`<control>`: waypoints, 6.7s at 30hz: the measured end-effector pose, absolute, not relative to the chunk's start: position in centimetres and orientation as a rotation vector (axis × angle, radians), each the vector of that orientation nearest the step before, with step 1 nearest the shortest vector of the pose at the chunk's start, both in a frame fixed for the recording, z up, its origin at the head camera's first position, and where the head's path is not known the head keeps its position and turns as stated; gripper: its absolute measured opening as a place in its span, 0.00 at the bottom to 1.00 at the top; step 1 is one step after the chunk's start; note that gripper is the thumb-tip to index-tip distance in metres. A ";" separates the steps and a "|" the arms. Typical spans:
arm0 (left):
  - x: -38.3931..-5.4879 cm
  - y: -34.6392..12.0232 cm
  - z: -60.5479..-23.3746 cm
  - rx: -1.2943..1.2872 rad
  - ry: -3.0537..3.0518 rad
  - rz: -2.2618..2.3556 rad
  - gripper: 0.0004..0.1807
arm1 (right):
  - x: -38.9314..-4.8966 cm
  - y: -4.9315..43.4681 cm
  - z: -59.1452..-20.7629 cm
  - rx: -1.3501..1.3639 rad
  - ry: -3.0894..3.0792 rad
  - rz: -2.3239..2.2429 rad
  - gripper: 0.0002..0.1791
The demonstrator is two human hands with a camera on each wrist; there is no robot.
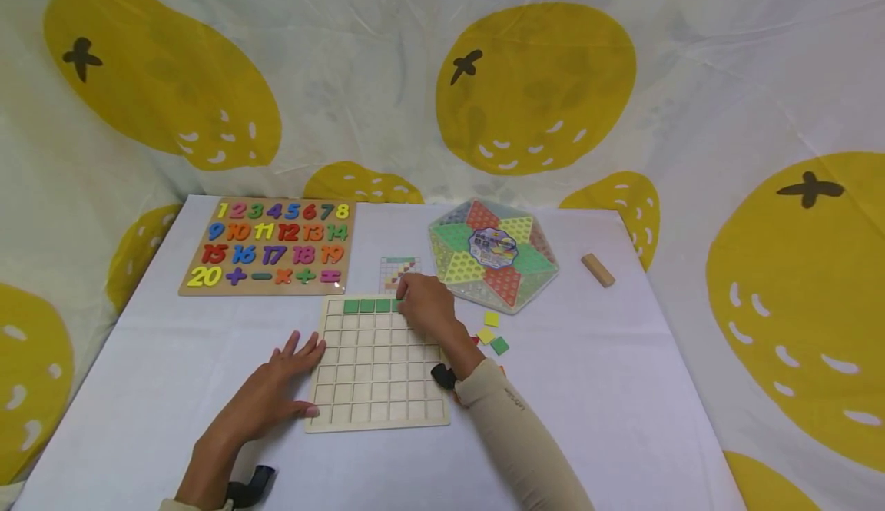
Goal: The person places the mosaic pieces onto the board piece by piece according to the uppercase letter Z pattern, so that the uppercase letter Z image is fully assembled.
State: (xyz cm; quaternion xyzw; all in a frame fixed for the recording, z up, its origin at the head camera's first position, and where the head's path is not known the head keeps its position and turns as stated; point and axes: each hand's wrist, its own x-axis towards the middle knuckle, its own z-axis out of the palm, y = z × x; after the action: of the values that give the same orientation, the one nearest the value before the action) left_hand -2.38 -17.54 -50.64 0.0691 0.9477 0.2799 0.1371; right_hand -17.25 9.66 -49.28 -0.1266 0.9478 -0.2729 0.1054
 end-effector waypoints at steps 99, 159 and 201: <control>-2.2 -17.5 -50.6 0.232 2.759 0.816 0.60 | -16.9 12.7 -49.2 -0.165 2.827 -0.922 0.07; -2.2 -17.5 -50.4 0.215 2.750 0.817 0.60 | -14.9 16.5 -48.7 -0.374 2.709 -1.065 0.01; -2.1 -17.5 -50.5 0.242 2.762 0.813 0.60 | -15.1 14.9 -48.2 -0.404 2.759 -1.001 0.02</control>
State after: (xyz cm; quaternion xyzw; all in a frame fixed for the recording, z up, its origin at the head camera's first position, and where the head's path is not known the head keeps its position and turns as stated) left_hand -2.11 -17.48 -50.52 0.0831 0.9483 0.2792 0.1258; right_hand -15.09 14.87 -48.25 -0.1359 0.9275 -0.3366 0.0894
